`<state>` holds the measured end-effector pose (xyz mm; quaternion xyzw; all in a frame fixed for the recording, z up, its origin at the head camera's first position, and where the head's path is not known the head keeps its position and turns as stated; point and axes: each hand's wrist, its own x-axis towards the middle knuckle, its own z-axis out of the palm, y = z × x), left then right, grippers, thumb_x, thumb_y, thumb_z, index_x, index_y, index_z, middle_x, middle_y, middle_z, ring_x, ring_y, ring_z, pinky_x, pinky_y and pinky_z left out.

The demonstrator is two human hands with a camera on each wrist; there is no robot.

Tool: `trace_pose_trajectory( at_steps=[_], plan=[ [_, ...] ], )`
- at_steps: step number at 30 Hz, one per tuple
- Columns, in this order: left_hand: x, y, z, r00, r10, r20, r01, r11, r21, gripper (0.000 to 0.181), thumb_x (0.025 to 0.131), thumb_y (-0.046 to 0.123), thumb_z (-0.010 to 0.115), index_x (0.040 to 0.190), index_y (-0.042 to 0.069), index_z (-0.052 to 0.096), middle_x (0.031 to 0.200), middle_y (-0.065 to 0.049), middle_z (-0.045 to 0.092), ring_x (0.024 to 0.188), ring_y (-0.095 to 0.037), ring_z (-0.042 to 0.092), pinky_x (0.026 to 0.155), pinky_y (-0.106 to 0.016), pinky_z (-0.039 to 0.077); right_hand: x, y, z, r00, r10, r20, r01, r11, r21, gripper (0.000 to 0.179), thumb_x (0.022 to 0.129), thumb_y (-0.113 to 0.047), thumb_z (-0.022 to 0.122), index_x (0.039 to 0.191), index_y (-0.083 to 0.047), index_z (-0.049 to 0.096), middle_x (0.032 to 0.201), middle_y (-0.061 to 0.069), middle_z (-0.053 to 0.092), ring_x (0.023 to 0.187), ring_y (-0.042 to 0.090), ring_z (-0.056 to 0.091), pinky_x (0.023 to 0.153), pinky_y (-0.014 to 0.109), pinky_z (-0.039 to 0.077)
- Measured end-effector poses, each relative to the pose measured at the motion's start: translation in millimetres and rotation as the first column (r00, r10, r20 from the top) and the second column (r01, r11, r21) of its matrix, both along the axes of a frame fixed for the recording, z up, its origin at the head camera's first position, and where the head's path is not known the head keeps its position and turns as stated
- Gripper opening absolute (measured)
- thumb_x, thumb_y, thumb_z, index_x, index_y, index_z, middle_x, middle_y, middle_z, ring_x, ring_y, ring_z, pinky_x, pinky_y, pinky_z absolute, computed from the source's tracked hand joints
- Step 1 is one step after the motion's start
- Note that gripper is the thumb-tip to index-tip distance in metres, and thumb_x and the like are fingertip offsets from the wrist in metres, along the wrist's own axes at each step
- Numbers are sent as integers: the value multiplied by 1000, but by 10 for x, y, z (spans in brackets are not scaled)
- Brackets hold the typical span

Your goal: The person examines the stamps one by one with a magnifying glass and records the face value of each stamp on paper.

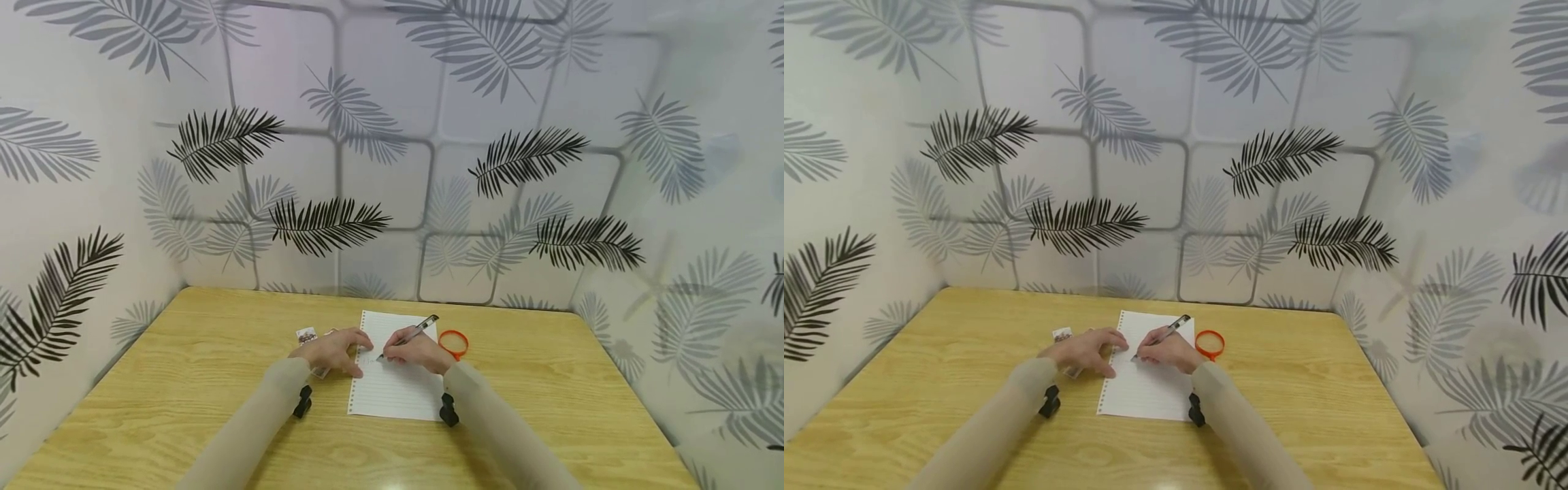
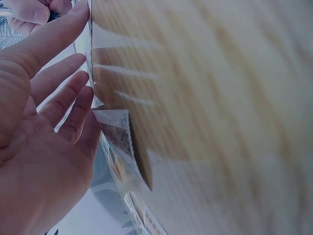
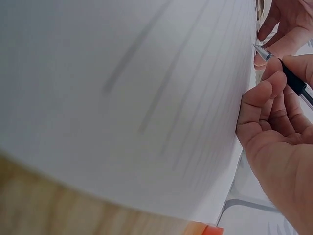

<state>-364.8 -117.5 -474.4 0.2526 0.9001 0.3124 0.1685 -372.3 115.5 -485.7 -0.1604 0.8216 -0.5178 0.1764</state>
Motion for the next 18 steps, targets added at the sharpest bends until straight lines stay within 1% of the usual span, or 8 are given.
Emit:
trace_pose_trajectory(
  at_steps=[2,5,7,9,11,15,18],
  plan=[
    [-8,5,-10,1000,-6,-2,6,1000,4,54,78,19,83,128,16,64,146,-6,46,140,-32,37,113,-51,33,0,0,0,1000,-7,2,7,1000,1,12,88,-12,70,92,-1,71,79,4,69,63,10,52,59,23,42],
    [-12,5,-13,1000,-6,-3,6,1000,4,54,78,19,83,128,16,64,147,-6,46,140,-32,37,113,-51,32,-3,1,-3,1000,-7,-1,7,1000,-4,13,88,-12,70,93,1,70,78,6,69,62,11,51,59,24,41],
    [-12,3,-11,1000,-8,-4,8,1000,1,54,79,20,83,128,17,63,147,-6,45,141,-32,37,113,-52,32,-6,4,-6,1000,-2,2,2,1000,-2,13,88,-12,70,93,-1,71,79,4,69,63,11,52,60,24,42],
    [-7,-1,-4,1000,-9,-4,9,1000,-1,54,79,20,83,129,17,63,147,-6,45,141,-32,36,113,-52,32,-10,6,-8,1000,9,4,-9,1000,-4,10,88,-14,72,91,-4,72,78,-1,70,65,10,55,61,23,44],
    [-1,-2,1,1000,-11,-4,11,1000,-6,54,79,20,82,129,17,63,147,-6,45,141,-32,36,113,-52,32,-6,8,-7,1000,25,7,-25,1000,-9,10,87,-14,72,92,-5,73,78,-2,71,67,10,58,63,23,47],
    [9,-2,9,1000,-7,-2,7,1000,-8,53,79,19,82,129,17,63,147,-5,45,141,-31,36,113,-52,32,13,4,4,998,58,-7,-59,998,-24,12,88,-14,72,94,-3,73,79,-2,72,69,11,60,64,24,48],
    [16,1,13,1000,-6,0,6,1000,-7,53,79,19,82,129,17,63,147,-4,45,141,-31,37,113,-51,32,19,7,11,998,61,-13,-61,998,-24,13,87,-12,72,94,-1,73,76,-2,70,66,11,57,61,23,45]
  ],
)
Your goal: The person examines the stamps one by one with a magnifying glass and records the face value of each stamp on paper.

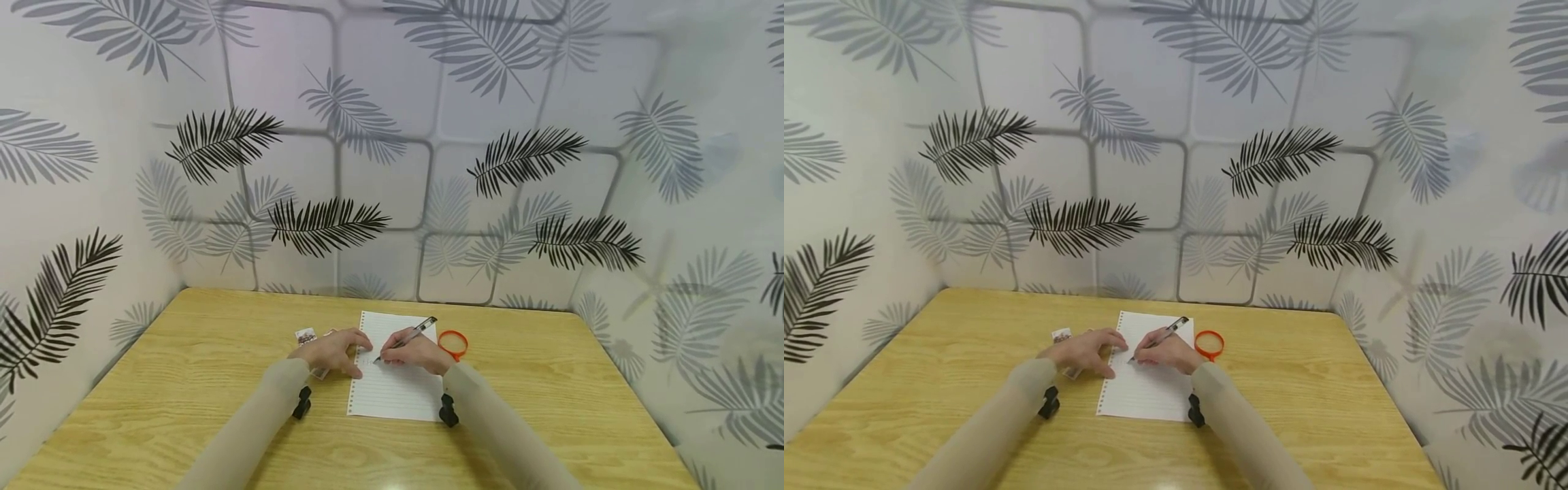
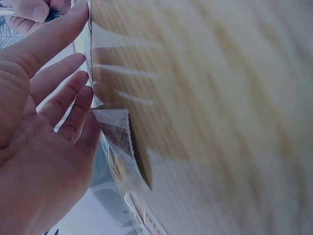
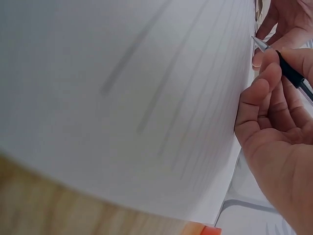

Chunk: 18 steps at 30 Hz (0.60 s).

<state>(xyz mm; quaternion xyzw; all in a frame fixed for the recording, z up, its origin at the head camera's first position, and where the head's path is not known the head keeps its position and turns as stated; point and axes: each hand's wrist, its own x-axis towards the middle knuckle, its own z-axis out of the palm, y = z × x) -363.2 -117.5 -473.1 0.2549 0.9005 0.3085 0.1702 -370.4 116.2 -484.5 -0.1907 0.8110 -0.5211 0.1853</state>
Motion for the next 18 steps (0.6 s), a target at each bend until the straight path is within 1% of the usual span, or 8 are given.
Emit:
trace_pose_trajectory(
  at_steps=[5,10,18],
  plan=[
    [-4,9,6,1000,2,-3,-2,1000,1,53,79,19,82,129,17,63,147,-5,46,141,-31,36,113,-52,32,-13,-1,8,1000,-22,13,22,1000,18,11,86,-10,70,91,-1,71,73,-3,67,62,10,50,58,22,40],
    [-22,11,13,1000,21,-4,-21,1000,-6,53,79,20,83,128,18,64,147,-3,45,142,-30,35,115,-51,30,-28,-1,13,998,-50,22,50,998,29,7,86,-10,68,88,-3,70,75,-1,67,63,10,51,59,22,42],
    [-19,1,-7,1000,14,4,-14,1000,-1,54,79,19,83,129,17,64,147,-4,46,141,-31,36,114,-51,32,-28,-6,-10,999,-25,23,24,999,21,9,87,-13,70,90,-4,72,76,-3,70,66,9,54,62,23,44]
  ],
)
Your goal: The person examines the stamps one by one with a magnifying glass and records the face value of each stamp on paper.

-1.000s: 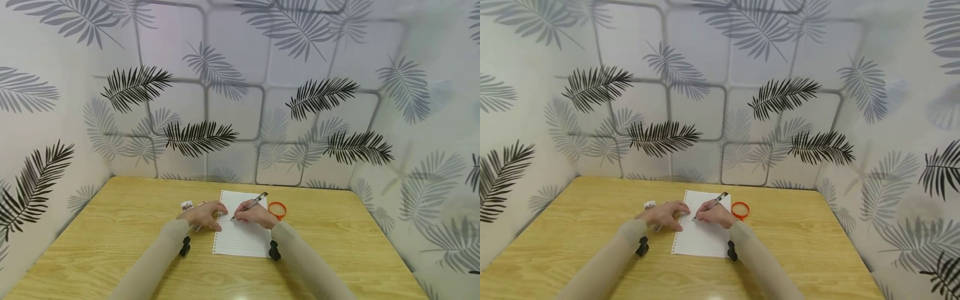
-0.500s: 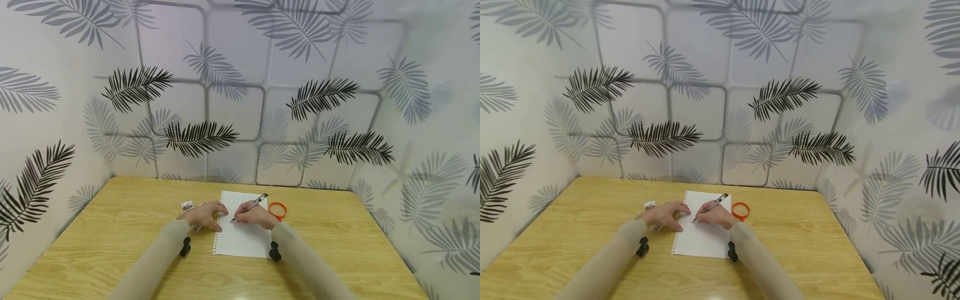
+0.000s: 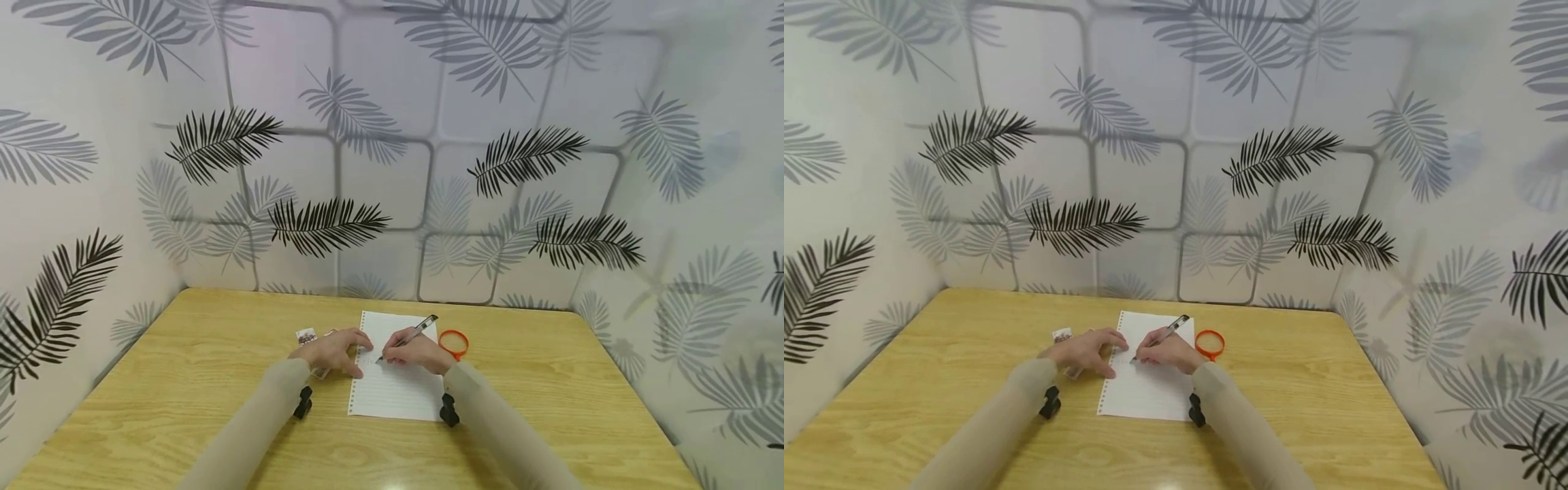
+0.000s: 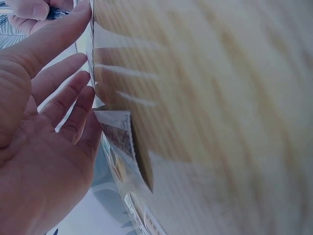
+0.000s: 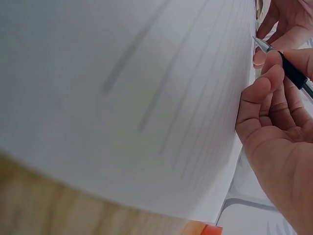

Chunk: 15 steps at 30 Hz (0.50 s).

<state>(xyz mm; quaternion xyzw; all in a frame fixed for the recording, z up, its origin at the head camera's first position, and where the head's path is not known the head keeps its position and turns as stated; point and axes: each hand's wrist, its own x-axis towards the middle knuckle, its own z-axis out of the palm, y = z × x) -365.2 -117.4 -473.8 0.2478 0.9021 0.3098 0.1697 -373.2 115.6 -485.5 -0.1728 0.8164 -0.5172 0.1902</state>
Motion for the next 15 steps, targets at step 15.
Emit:
trace_pose_trajectory(
  at_steps=[15],
  plan=[
    [-7,3,-25,1000,-2,-2,2,1000,4,54,79,19,83,129,17,63,147,-4,46,141,-30,37,113,-50,33,30,0,-12,1000,-1,-21,1,1000,-1,10,87,-13,71,92,-4,73,78,-2,71,71,10,61,66,23,49]
  ],
)
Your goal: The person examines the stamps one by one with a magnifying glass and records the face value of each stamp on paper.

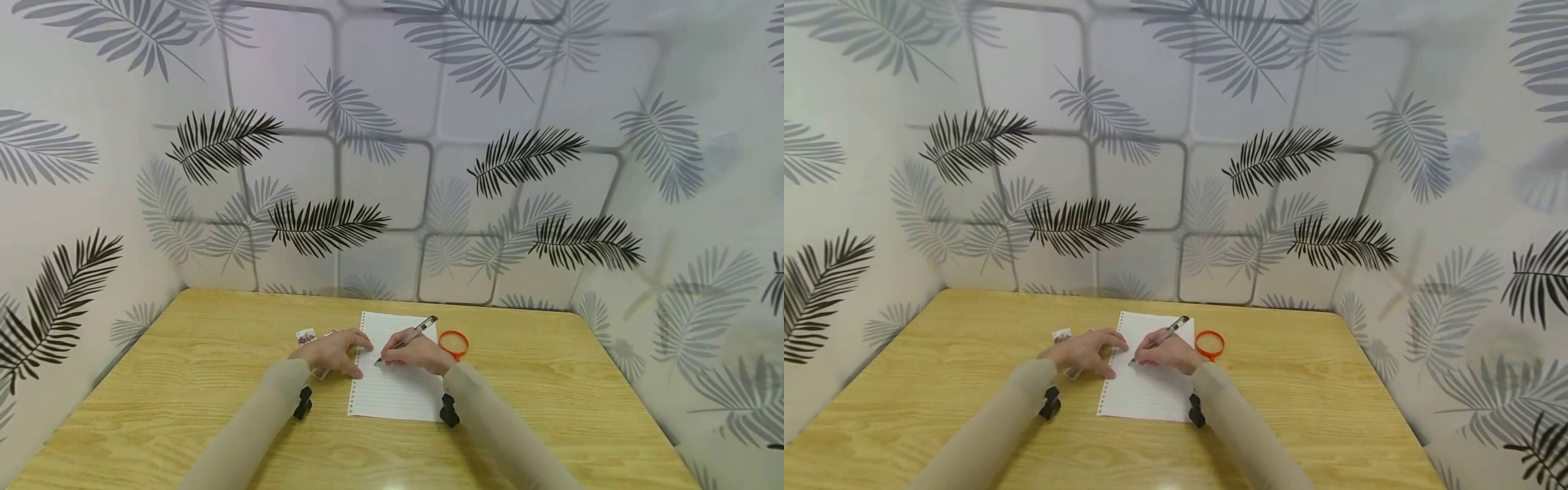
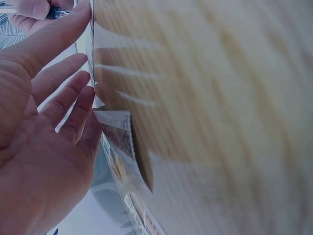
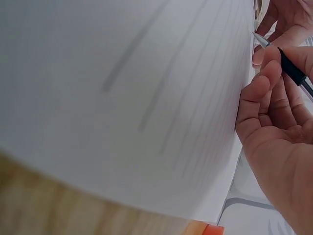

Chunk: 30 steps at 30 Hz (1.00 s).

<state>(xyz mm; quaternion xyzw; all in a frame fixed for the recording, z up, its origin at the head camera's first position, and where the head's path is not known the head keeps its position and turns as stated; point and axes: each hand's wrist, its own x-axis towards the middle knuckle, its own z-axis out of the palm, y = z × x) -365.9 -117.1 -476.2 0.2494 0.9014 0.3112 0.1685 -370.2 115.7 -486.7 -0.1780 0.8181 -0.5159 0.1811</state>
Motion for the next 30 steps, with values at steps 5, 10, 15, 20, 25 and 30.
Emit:
trace_pose_trajectory(
  at_steps=[5,10,15,20,25,30],
  plan=[
    [6,4,8,1000,-9,4,9,1000,-3,54,80,18,82,130,17,63,148,-4,44,142,-30,36,114,-50,32,-24,10,-11,1000,-18,4,18,1000,-4,10,87,-12,70,90,-3,72,75,-3,69,65,8,55,61,22,44],
    [9,10,29,1000,-12,4,12,1000,3,53,80,19,82,130,16,63,148,-5,44,141,-32,36,113,-51,32,-25,2,7,1000,2,-7,-2,1000,0,9,87,-12,69,89,-3,71,73,-4,67,63,9,51,60,22,41],
    [16,12,18,1000,-12,0,12,1000,9,52,81,17,81,129,15,63,147,-6,45,140,-31,37,113,-50,33,-21,2,4,1000,15,6,-15,1000,-16,7,87,-10,69,88,-3,71,73,-3,68,63,9,52,60,23,42],
    [19,4,6,1000,2,11,-2,1000,15,52,80,17,82,129,16,63,147,-5,45,141,-31,37,113,-50,33,-18,3,-1,999,32,11,-32,999,-34,8,86,-8,69,87,-1,70,72,-3,67,63,9,52,59,22,42],
    [-1,4,7,1000,7,15,-7,1000,13,52,80,18,82,129,17,63,147,-4,45,141,-30,37,113,-50,33,-19,5,20,999,40,6,-40,999,-30,6,86,-7,68,86,-1,70,71,-3,67,62,9,50,59,22,40],
    [-2,13,14,1000,8,18,-8,1000,10,53,79,19,82,129,18,63,148,-4,44,141,-30,36,113,-50,33,-29,19,18,999,33,13,-33,999,-25,4,86,-6,68,85,-2,70,71,-2,67,62,9,49,58,22,40]
  ],
)
